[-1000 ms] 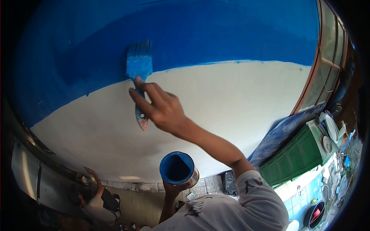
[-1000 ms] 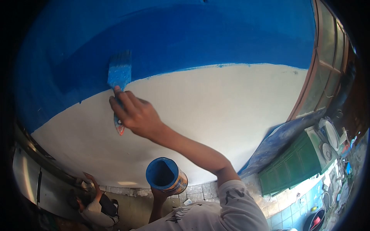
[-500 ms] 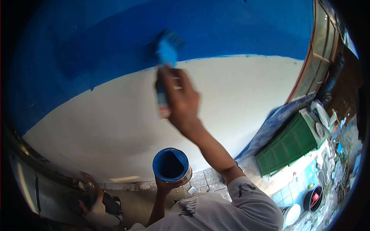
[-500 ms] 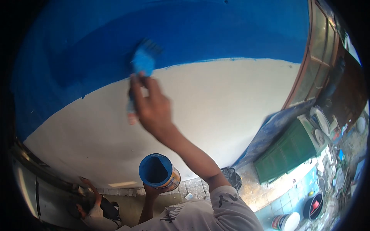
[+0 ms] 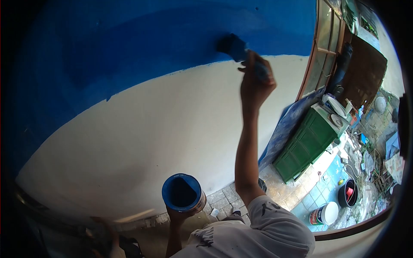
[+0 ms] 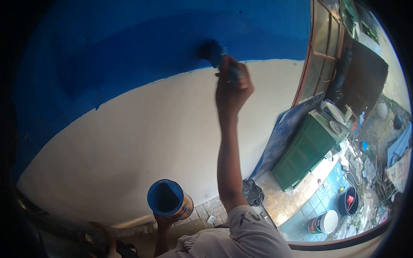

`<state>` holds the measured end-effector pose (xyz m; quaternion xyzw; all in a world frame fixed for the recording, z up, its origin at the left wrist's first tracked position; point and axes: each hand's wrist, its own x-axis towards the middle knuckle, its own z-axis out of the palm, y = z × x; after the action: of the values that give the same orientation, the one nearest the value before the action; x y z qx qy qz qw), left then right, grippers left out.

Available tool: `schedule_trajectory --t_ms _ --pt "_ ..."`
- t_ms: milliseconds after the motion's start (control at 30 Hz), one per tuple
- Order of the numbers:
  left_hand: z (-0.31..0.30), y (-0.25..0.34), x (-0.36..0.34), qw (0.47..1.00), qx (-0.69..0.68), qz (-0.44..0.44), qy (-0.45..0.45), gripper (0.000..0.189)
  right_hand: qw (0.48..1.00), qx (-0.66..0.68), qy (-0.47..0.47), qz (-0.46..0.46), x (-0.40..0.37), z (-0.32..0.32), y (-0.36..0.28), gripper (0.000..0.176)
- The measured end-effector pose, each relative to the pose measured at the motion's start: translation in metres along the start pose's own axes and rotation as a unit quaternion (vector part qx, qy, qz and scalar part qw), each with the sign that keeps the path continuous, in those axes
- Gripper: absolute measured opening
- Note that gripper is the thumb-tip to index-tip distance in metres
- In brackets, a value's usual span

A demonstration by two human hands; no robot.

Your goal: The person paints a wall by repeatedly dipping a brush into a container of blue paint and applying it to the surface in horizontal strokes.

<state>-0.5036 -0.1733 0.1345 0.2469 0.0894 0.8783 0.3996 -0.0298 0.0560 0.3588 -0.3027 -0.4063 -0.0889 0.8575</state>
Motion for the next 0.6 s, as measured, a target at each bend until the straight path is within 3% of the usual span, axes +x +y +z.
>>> schedule_trajectory --t_ms 67,100,133,167,200,233,300,333,367,500,567,600 --pt "-0.014 -0.058 -0.033 0.994 0.078 -0.077 -0.026 0.111 0.981 -0.073 -0.040 -0.177 -0.035 0.023 -0.019 0.017" --pt "-0.019 -0.097 -0.056 0.970 0.203 -0.111 -0.077 0.111 0.980 -0.057 -0.117 -0.152 -0.059 0.037 -0.033 0.024" --pt "-0.020 -0.128 -0.077 0.938 0.298 -0.131 -0.121 0.111 0.963 -0.079 -0.180 -0.185 -0.086 0.052 -0.032 0.037" --pt "-0.020 -0.139 -0.086 0.921 0.334 -0.137 -0.145 0.111 0.943 -0.128 -0.217 -0.219 -0.112 0.068 -0.042 0.045" --pt "-0.026 -0.133 -0.083 0.928 0.323 -0.130 -0.131 0.111 0.942 -0.088 -0.236 -0.220 -0.119 0.075 -0.053 0.042" --pt "-0.034 -0.115 -0.069 0.948 0.279 -0.118 -0.097 0.111 0.940 -0.046 -0.256 -0.222 -0.121 0.079 -0.064 0.039" --pt "-0.050 -0.038 -0.020 0.997 0.044 -0.068 0.009 0.111 0.959 0.044 -0.217 -0.179 -0.098 0.066 -0.061 0.021" --pt "-0.058 0.012 0.005 0.996 -0.077 -0.028 0.036 0.111 0.974 0.075 -0.205 -0.065 -0.085 0.056 -0.042 0.018" --pt "-0.067 0.040 0.017 0.991 -0.127 -0.003 0.045 0.112 0.963 0.190 -0.176 0.069 -0.062 0.048 -0.033 0.020" --pt "-0.096 0.078 0.026 0.979 -0.190 0.039 0.065 0.112 0.991 0.123 -0.026 0.052 0.022 -0.012 0.029 0.018" --pt "-0.115 0.080 0.027 0.976 -0.201 0.051 0.071 0.112 0.997 0.061 0.000 0.045 0.022 -0.014 0.016 0.016" --pt "-0.121 0.080 0.032 0.973 -0.211 0.052 0.078 0.112 1.000 -0.010 -0.006 -0.029 0.012 -0.006 0.009 0.016"
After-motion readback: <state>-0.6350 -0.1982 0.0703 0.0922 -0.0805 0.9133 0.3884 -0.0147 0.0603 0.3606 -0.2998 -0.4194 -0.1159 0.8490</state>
